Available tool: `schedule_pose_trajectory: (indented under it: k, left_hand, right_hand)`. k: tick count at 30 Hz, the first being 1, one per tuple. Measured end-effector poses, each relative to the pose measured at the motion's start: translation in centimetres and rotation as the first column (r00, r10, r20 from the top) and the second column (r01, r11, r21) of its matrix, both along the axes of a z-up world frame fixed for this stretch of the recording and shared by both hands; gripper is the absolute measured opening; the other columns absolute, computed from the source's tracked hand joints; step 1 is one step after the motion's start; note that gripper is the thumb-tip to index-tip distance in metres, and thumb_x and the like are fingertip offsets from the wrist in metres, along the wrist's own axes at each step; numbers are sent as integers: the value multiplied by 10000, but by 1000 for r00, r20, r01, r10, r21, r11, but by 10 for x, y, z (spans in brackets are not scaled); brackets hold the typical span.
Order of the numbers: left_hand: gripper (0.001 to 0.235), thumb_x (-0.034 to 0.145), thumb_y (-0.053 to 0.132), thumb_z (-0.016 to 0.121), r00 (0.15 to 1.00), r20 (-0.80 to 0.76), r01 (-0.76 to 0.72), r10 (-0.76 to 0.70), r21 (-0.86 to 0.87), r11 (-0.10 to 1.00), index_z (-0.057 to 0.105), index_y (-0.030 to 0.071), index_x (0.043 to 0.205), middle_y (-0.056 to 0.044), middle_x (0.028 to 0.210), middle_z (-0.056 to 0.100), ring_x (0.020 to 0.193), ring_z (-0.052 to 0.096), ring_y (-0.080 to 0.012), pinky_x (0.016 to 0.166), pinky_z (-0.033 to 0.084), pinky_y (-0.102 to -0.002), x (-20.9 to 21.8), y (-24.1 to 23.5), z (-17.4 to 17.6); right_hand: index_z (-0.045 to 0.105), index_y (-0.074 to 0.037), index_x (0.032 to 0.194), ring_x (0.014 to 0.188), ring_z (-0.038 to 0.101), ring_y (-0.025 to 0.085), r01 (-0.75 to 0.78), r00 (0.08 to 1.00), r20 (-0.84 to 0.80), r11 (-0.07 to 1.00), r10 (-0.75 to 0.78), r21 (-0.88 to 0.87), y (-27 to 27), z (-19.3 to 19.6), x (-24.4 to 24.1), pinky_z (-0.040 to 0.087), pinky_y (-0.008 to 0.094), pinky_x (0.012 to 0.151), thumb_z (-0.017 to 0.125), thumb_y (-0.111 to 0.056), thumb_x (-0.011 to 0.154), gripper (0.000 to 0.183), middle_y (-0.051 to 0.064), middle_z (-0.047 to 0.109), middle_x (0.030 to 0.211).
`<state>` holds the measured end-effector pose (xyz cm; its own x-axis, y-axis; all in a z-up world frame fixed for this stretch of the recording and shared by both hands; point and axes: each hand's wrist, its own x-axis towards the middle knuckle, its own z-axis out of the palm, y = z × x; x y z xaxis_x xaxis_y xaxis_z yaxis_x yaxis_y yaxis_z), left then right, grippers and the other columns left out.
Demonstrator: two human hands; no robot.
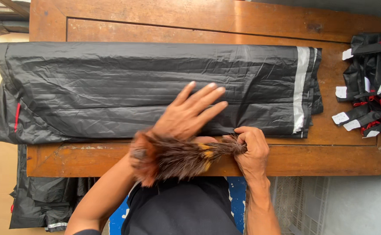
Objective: The person uses a feather duster to brush a black and red garment laid on a wooden table. They repeatedly fold the garment while continuing to brush its surface, then unfold it to brush the other side.
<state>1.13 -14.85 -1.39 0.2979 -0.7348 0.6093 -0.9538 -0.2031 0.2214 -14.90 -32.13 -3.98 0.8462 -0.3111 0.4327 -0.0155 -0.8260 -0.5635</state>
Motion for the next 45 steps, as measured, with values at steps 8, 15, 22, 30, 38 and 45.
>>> schedule_pose_trajectory:
  k: [8,15,22,30,38,45]
  left_hand:
    - [648,868,633,446,972,-232,100,-20,340,935,508,176,1323,-105,1509,360,1448,199,-322,1138,-12,-633,-29,-43,-14]
    - [578,935,616,326,975,-217,130,-44,404,905,404,331,1431,-29,1544,302,1456,130,-330,1115,-32,-664,-29,-47,-21]
    - [561,952,592,322,966,-257,149,-30,460,875,360,349,1455,-2,1584,203,1462,75,-322,1112,-62,-652,-27,-48,-15]
    - [553,954,592,298,970,-237,158,-48,472,867,325,381,1464,29,1577,215,1463,75,-314,1114,-73,-651,-24,-53,-21]
    - [533,976,545,292,967,-229,207,-111,454,867,313,364,1477,32,1582,214,1461,97,-328,1116,-39,-654,-23,-58,-17]
    - [543,969,550,294,971,-209,200,-115,452,870,293,373,1483,41,1592,184,1467,76,-323,1117,-46,-658,-26,-65,-44]
  right_hand:
    - [404,-41,1252,1034,627,376,491,850,-376,813,-369,312,-8,69,-11,456,522,923,748,-311,822,614,229,669,1052]
    - [423,-157,1431,1056,625,340,260,928,-282,965,-242,27,11,33,-11,540,464,790,440,-230,1002,435,155,598,1296]
    - [605,-207,1375,506,529,136,367,771,-305,782,-559,-504,-69,34,-30,476,275,534,497,-198,1033,359,-33,554,625]
    - [669,-139,1284,527,552,157,475,861,-81,850,-503,-229,-40,29,-8,441,263,558,504,-113,1017,314,47,665,696]
    - [686,-231,1283,717,639,311,542,674,-290,721,-680,-432,-91,19,-37,506,433,531,560,-216,1014,298,85,539,753]
    - [674,-177,1264,669,581,223,461,868,-74,853,-491,-247,-26,22,-7,463,303,551,545,-97,963,337,48,546,736]
